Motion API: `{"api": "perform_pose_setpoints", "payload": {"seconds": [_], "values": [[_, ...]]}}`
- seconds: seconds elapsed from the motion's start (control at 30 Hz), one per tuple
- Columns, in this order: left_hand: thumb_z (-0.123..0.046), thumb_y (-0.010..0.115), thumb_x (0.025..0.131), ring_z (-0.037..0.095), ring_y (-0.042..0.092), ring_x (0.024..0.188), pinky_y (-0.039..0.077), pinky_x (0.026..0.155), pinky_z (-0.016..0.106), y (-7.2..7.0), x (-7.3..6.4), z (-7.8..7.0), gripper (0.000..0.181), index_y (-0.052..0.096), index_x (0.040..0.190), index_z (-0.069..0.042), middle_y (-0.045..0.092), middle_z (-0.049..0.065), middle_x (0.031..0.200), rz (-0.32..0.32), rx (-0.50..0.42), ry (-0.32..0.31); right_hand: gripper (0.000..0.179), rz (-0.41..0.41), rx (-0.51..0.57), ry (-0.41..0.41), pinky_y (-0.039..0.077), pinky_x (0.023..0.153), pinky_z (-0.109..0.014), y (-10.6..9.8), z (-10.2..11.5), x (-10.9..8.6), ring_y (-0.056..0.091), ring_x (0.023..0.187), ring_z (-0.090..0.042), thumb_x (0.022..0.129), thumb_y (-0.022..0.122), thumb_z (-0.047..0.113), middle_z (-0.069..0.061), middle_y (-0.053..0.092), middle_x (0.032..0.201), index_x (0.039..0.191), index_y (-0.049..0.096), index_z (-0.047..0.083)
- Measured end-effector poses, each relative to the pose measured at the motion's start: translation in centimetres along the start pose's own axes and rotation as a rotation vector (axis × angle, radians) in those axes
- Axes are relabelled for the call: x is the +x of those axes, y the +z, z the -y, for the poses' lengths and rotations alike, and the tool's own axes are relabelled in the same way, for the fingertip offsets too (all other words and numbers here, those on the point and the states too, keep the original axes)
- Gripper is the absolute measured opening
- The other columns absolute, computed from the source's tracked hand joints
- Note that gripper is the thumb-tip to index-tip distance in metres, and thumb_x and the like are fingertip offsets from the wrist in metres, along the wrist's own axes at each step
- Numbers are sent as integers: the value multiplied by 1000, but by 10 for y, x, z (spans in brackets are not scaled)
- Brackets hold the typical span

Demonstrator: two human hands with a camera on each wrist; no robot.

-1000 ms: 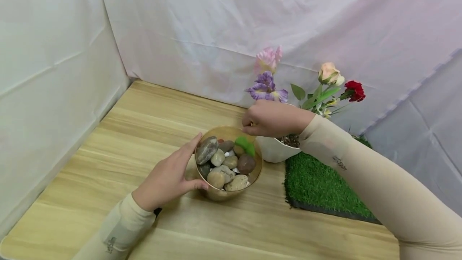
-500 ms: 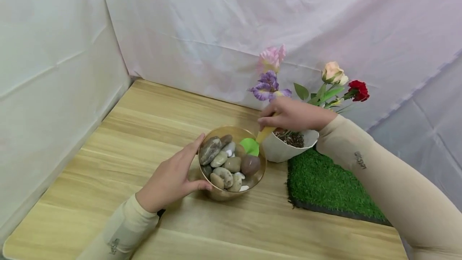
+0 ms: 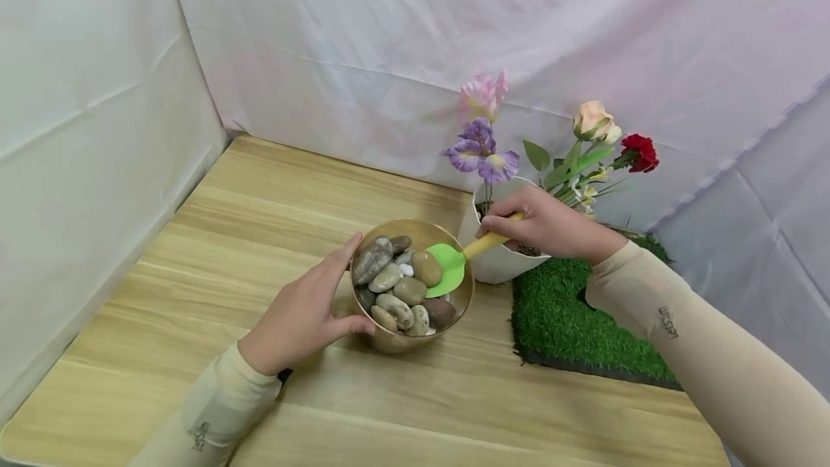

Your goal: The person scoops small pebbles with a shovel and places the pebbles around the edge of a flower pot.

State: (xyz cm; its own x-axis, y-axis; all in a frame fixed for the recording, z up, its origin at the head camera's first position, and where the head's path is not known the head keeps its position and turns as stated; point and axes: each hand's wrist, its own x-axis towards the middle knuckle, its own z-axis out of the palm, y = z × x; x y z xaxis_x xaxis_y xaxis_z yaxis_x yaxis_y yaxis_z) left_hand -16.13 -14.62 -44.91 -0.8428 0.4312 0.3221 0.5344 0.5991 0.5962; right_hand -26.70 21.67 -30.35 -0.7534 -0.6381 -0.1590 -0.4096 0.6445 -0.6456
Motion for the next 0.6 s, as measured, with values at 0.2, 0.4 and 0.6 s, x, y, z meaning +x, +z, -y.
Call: {"api": "perform_pose_setpoints", "payload": {"seconds": [0.2, 0.4, 0.6], "values": [[-52, 93, 79, 40, 48, 149, 48, 113, 59, 2, 0, 2, 131, 14, 176, -12, 41, 19, 169, -10, 3, 15, 32, 14, 228, 84, 37, 49, -25, 20, -13, -9, 43, 53, -14, 117, 55, 21, -13, 65, 76, 111, 84, 9], [-60, 88, 81, 39, 48, 149, 48, 113, 59, 2, 1, 2, 129, 13, 176, -14, 41, 18, 169, -4, 1, 12, 31, -41, 215, 112, 39, 49, -30, 27, -9, -19, 40, 53, -17, 116, 58, 28, -13, 64, 78, 111, 83, 12], [-56, 92, 79, 39, 47, 149, 48, 113, 59, 0, -1, 1, 131, 13, 176, -15, 40, 17, 170, 0, -9, -15, 29, -112, 141, 116, 44, 52, -30, 15, -1, -27, 48, 59, -20, 115, 59, 30, -13, 66, 82, 112, 84, 16]]}}
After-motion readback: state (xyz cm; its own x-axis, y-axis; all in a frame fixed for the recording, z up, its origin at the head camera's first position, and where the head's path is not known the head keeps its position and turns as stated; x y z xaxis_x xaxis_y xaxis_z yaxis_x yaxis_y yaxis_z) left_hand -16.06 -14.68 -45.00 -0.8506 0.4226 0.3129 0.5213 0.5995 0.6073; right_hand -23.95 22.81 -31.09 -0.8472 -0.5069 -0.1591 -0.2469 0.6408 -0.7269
